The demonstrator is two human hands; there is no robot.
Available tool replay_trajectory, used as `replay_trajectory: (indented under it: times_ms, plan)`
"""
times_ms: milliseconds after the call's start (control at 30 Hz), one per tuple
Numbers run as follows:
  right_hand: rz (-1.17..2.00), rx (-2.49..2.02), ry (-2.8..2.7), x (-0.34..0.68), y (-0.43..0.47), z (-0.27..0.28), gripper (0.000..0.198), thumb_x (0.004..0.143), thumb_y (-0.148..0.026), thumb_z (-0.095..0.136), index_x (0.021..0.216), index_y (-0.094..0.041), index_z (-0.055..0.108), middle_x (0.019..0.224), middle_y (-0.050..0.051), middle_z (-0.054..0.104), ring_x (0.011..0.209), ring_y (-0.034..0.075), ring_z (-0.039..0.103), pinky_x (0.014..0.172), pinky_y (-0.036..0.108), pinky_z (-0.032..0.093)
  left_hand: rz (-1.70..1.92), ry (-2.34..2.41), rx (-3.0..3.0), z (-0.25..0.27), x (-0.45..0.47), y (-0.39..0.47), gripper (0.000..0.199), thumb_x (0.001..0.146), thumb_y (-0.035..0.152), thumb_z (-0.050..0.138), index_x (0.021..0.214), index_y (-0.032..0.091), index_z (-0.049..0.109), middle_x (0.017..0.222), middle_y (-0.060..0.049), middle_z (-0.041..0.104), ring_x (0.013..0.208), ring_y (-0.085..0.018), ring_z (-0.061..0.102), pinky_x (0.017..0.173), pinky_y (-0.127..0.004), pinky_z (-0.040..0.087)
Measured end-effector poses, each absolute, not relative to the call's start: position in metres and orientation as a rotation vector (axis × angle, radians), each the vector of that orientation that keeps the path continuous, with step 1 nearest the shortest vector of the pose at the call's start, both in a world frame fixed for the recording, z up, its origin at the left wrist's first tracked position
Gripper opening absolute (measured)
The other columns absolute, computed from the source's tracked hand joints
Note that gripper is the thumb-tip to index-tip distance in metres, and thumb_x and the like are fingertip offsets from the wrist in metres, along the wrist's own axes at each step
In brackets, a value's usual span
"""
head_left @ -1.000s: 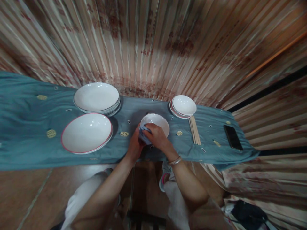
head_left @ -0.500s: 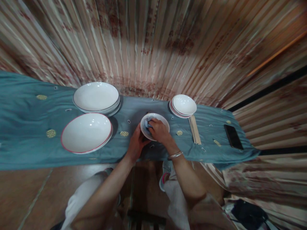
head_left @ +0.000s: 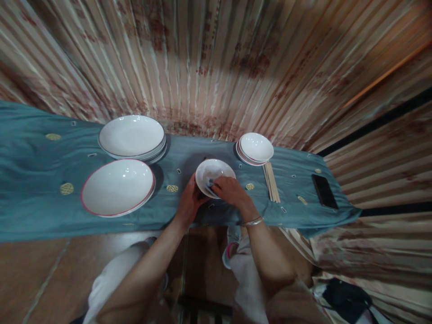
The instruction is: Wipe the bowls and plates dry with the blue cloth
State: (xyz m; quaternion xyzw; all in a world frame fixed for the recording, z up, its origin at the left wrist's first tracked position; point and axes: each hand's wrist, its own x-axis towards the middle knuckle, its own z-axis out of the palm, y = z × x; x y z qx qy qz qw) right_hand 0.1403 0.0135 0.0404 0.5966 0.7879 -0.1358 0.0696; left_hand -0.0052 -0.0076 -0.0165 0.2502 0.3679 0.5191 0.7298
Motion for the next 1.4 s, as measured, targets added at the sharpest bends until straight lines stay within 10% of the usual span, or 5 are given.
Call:
replay_trajectory:
  times_ms: [300,667,833,1033,1400]
  plan:
    - [-0.973,1.764,2.602,0.154,0.011,0.036,0.021,0.092,-0.022,0.055,0.084,-0.015,0.073,0.084,0.005,0.072,0.079,0.016,0.062,0.073,0.026,0.04,1.132,0.818,0.593,-0.011,-0.006,-0.01,0.066,0.085,0.053,0.06,0.143,0.026,0.045,0.149,-0.01,0.049,0.133,-0.033,0.047,0.085,-0.041,0.059]
    - [-2.886,2.174,2.015,0.192,0.011,0.026,0.037,0.057,-0.047,0.086,0.081,-0.022,0.073,0.07,-0.002,0.069,0.061,0.012,0.058,0.061,0.024,0.048,1.135,0.977,0.785,-0.019,-0.004,-0.008,0.077,0.087,0.044,0.059,0.154,0.029,0.025,0.159,-0.01,0.032,0.142,-0.035,0.036,0.102,-0.057,0.048]
    - [-2.972,2.47,1.932,0.203,0.013,0.021,0.023,0.066,-0.041,0.079,0.074,-0.021,0.071,0.065,-0.001,0.07,0.066,0.016,0.065,0.062,0.027,0.052,1.332,1.242,1.558,-0.025,-0.005,-0.017,0.074,0.087,0.042,0.061,0.151,0.022,0.033,0.165,-0.015,0.017,0.152,-0.032,0.008,0.121,-0.057,0.011]
    - [-2.928,2.815,1.769,0.209,0.013,0.026,0.013,0.068,-0.03,0.072,0.078,-0.022,0.072,0.076,0.0,0.075,0.076,0.019,0.068,0.07,0.03,0.056,1.051,1.093,2.217,-0.022,0.008,-0.03,0.031,0.092,0.024,0.051,0.121,0.022,0.064,0.138,-0.014,0.06,0.143,-0.033,0.036,0.114,-0.066,-0.013]
    - [-2.78,2.778,1.829,0.213,0.015,0.018,0.027,0.071,-0.047,0.067,0.083,-0.023,0.067,0.07,0.0,0.07,0.075,0.021,0.067,0.066,0.032,0.056,0.998,1.097,2.175,-0.019,0.015,-0.021,0.022,0.091,0.019,0.051,0.096,0.024,0.072,0.097,-0.008,0.075,0.095,-0.027,0.064,0.118,-0.062,-0.005]
